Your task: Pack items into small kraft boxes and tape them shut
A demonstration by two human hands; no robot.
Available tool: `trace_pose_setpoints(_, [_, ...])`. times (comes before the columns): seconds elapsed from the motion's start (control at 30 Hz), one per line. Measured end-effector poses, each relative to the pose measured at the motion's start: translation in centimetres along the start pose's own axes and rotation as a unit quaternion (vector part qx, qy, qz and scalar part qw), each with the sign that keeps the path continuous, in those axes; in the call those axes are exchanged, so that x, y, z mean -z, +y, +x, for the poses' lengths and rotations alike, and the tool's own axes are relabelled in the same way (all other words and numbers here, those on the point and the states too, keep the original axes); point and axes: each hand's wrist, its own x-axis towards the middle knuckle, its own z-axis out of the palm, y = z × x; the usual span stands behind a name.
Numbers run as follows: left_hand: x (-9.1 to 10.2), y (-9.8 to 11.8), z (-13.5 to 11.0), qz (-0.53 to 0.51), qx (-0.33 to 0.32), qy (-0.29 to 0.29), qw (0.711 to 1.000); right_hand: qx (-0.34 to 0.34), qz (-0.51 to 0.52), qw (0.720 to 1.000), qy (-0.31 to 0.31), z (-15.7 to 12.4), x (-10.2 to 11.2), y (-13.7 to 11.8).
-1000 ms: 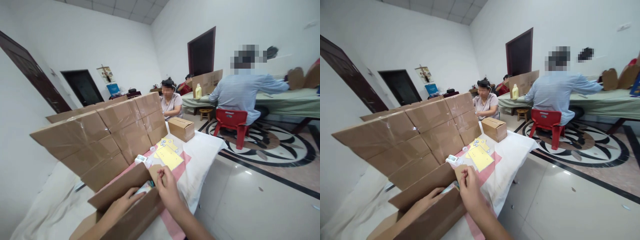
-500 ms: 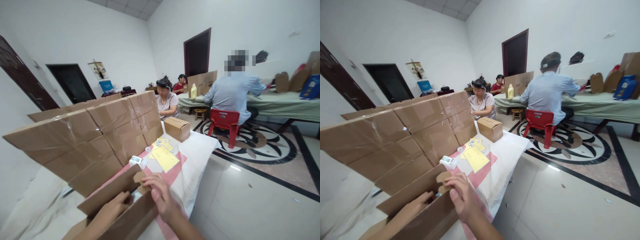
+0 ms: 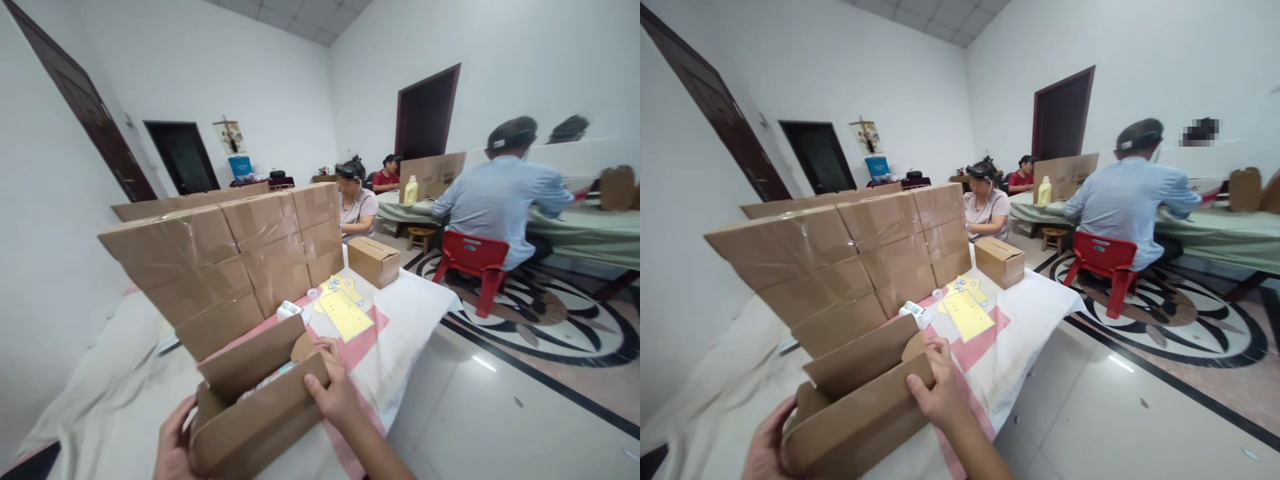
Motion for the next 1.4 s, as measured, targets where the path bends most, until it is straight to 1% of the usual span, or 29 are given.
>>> trace_pose_setpoints(0.03, [-0.8,-0.1,-0.9,-0.03,0.006,0.033,0.999,0.001,-0.004,1.0,0.001,-0.1,-0.1,0.2])
trace_pose_setpoints(0.07, [-1.3,0.0,-1.4,-0.045,0.011,0.052,0.998,0.001,-0.008,1.0,0.002,-0.2,-0.2,0.4])
trace_pose_setpoints(0.1, [-1.6,0.2,-1.5,-0.051,0.012,0.06,0.997,-0.001,-0.01,1.0,0.004,-0.2,-0.3,0.5])
trace_pose_setpoints(0.13, [-1.6,0.5,-1.4,-0.044,0.008,0.056,0.997,-0.004,-0.01,1.0,0.007,-0.3,-0.3,0.5])
trace_pose_setpoints(0.2, [-0.9,1.1,-0.7,-0.02,-0.014,0.04,0.999,-0.008,-0.009,1.0,0.011,-0.3,-0.4,0.6])
trace_pose_setpoints(0.27, [-0.1,1.5,0.1,-0.018,-0.04,0.024,0.999,-0.01,-0.006,1.0,0.008,-0.3,-0.3,0.6])
trace_pose_setpoints(0.33, [0.3,1.8,0.6,-0.021,-0.052,0.003,0.998,-0.008,-0.004,1.0,0.0,-0.4,-0.1,0.7])
trace_pose_setpoints(0.4, [0.2,2.0,0.8,-0.019,-0.059,-0.01,0.998,0.012,-0.006,1.0,0.002,-0.5,0.0,1.0])
trace_pose_setpoints(0.53, [-0.7,1.7,0.7,-0.036,-0.069,-0.033,0.996,0.078,0.007,0.997,0.021,-1.1,0.1,1.7])
trace_pose_setpoints(0.6, [-0.9,1.2,0.5,-0.032,-0.065,-0.03,0.997,0.084,0.03,0.996,0.021,-1.1,0.2,2.0])
trace_pose_setpoints(0.67, [-0.8,0.7,0.4,-0.011,-0.052,-0.019,0.998,0.065,0.056,0.996,0.0,-0.9,0.4,2.1])
trace_pose_setpoints(0.77, [-0.5,0.5,0.4,-0.011,-0.025,-0.013,1.0,0.005,0.097,0.994,-0.056,-0.3,1.1,1.8])
trace_pose_setpoints(0.83, [-0.6,0.9,0.5,-0.042,-0.01,-0.015,0.999,-0.022,0.125,0.988,-0.091,-0.1,1.7,1.4])
trace_pose_setpoints(0.87, [-0.7,1.2,0.5,-0.069,-0.001,-0.024,0.997,-0.026,0.135,0.985,-0.104,0.0,2.0,1.2])
trace_pose_setpoints(0.93, [-1.1,1.8,0.5,-0.148,0.029,-0.051,0.987,-0.028,0.14,0.983,-0.112,-0.1,2.4,0.9])
trace_pose_setpoints(1.0, [-1.4,2.4,0.5,-0.204,0.083,-0.071,0.973,-0.046,0.131,0.987,-0.086,-0.2,2.1,1.1])
trace_pose_setpoints(1.07, [-1.5,2.6,0.7,-0.198,0.13,-0.07,0.969,-0.086,0.126,0.987,-0.045,-0.1,1.4,1.7])
trace_pose_setpoints(1.13, [-1.5,2.5,1.3,-0.161,0.144,-0.067,0.974,-0.136,0.141,0.98,-0.02,0.5,0.3,2.6])
trace_pose_setpoints(1.2, [-1.4,2.1,2.1,-0.14,0.145,-0.074,0.977,-0.176,0.165,0.97,-0.017,1.6,-0.7,3.4])
trace_pose_setpoints(1.23, [-1.3,1.8,2.6,-0.132,0.148,-0.082,0.977,-0.185,0.175,0.967,-0.015,2.2,-1.1,3.7])
trace_pose_setpoints(1.27, [-1.2,1.6,3.0,-0.124,0.155,-0.089,0.976,-0.183,0.181,0.966,-0.008,2.9,-1.4,3.8])
trace_pose_setpoints(1.33, [-0.9,1.3,3.7,-0.101,0.16,-0.094,0.978,-0.148,0.173,0.974,0.016,4.2,-1.5,3.8])
trace_pose_setpoints(1.4, [-0.7,1.4,4.2,-0.049,0.122,-0.09,0.987,-0.099,0.144,0.984,0.028,5.2,-1.3,3.7])
